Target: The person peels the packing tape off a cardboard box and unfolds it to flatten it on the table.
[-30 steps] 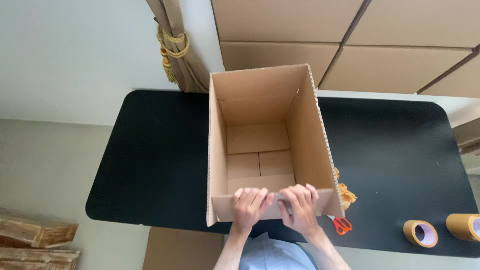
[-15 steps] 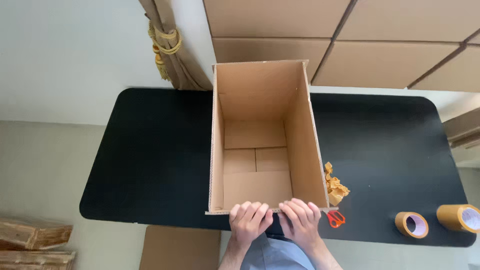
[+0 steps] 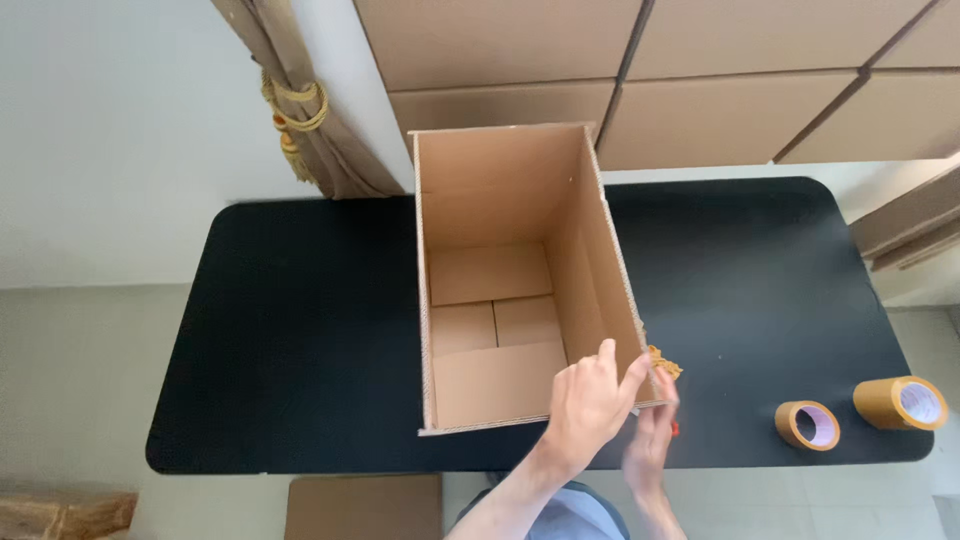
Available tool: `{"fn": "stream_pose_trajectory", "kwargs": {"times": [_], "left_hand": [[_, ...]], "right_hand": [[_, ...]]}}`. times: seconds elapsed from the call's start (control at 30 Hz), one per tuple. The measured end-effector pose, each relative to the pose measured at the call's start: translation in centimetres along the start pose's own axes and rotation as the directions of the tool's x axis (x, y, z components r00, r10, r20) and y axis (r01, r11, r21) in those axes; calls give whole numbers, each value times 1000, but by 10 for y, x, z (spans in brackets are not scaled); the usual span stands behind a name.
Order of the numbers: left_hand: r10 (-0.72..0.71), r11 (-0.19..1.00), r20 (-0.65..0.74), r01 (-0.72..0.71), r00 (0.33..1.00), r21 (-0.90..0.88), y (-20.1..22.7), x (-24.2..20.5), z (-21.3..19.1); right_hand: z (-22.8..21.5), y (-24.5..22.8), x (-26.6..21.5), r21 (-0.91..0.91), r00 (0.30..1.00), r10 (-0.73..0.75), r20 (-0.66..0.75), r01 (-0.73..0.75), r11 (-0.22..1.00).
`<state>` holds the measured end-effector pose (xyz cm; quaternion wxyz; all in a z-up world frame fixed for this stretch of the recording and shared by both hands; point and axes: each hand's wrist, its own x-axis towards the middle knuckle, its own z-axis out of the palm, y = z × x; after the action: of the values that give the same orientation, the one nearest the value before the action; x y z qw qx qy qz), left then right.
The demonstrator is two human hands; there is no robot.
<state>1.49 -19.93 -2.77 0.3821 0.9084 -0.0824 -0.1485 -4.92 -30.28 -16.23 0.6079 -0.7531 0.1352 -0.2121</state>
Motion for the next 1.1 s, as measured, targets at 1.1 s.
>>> {"fn": "stream_pose_trajectory", "kwargs": {"times": [1.1], "left_hand": [[-629, 429, -310, -15, 713, -903, -408, -85, -58]], "right_hand": [[27, 40, 62, -200, 960, 213, 179, -177, 964]]}}
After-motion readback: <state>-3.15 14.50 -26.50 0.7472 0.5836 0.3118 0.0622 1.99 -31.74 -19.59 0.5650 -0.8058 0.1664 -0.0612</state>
